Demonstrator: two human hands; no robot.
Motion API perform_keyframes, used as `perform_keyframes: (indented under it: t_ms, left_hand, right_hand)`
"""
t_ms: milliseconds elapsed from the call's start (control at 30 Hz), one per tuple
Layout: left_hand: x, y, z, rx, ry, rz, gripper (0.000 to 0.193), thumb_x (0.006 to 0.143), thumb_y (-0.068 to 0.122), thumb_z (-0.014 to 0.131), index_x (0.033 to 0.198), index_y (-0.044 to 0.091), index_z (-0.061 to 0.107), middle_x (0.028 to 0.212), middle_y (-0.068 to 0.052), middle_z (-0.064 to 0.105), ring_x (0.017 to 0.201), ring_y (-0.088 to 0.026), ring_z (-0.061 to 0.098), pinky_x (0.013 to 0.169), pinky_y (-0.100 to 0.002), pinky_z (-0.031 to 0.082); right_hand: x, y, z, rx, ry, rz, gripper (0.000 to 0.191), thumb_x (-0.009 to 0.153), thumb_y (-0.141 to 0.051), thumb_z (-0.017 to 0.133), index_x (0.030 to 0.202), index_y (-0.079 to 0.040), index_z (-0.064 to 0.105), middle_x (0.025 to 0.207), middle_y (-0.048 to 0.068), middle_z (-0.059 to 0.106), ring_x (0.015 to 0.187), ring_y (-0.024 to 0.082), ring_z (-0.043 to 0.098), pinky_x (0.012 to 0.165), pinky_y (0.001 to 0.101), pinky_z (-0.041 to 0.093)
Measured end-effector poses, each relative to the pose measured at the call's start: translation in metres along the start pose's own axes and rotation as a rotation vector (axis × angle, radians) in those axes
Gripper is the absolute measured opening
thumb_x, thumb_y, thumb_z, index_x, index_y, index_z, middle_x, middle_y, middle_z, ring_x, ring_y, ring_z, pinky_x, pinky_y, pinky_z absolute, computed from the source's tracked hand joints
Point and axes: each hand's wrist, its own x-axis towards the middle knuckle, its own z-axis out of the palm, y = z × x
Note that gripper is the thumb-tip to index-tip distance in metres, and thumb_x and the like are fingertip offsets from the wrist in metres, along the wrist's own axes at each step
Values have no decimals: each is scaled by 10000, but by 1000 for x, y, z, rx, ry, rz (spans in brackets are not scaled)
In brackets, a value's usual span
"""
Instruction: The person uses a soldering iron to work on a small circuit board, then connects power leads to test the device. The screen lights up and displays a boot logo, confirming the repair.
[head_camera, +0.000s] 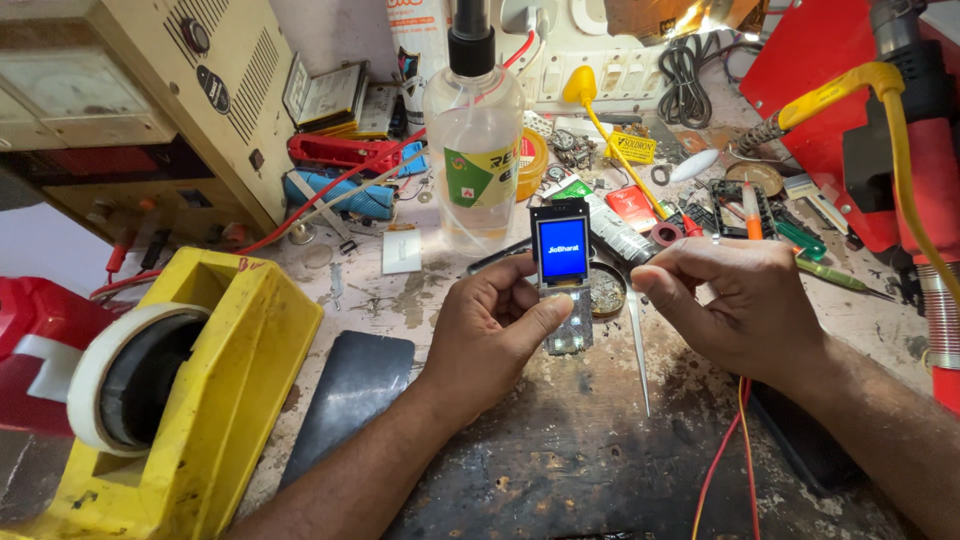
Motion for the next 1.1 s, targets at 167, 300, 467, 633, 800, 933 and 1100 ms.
perform_keyframes:
  t_ms: [167,300,467,633,800,933,1100]
  left_hand:
    - [0,0,0,1,-5,3,292,900,141,753,1152,3,699,695,71,560,589,-1,492,519,-188,410]
    - [-1,0,0,3,-4,0,298,899,139,755,1158,2,701,699,70,560,591,0,492,523,-188,412]
    - [0,-2,1,-17,-2,5,322,899,136,758,1188,7,701,710,77,560,604,4,494,536,-184,418]
    - [0,-2,1,-62,-3,-16,334,898,133,750,1211,25,710,696,76,571,594,-1,495,525,-187,403]
    - [1,-3,-1,-152,19,10,336,904,121,756,1219,13,711,689,68,579,605,-6,493,543,-194,406]
    - [1,-4,-1,-129,50,36,331,905,115,770,1213,8,713,690,69,567,612,-10,486,549,-197,404]
    - [-1,-4,0,-143,33,23,356,891,115,770,1231,29,709,681,82,524,597,-11,450,533,-195,379]
  right_hand:
    - [0,0,0,-5,-4,-3,251,953,-280,708,881,-47,766,683,52,715,575,91,690,528,271,521]
    - [-1,0,1,-13,-10,15,252,948,-280,709,871,-48,767,671,53,713,563,95,689,518,275,517]
    - [0,0,1,-5,-17,11,234,940,-264,718,864,-48,770,664,49,712,570,91,690,527,272,520]
    - [-2,-7,13,179,-55,65,255,822,-259,839,971,-70,756,810,5,783,733,75,750,675,232,616]
    - [-10,-23,28,255,-108,30,563,650,-348,949,1052,-60,680,951,6,781,860,84,779,783,243,640]
    - [-15,-31,36,215,-80,75,555,664,-330,939,1069,-44,689,985,20,774,877,99,774,779,252,628]
    - [-14,-28,36,182,-25,-36,461,731,-308,919,1031,-45,688,977,20,765,872,99,771,772,243,631]
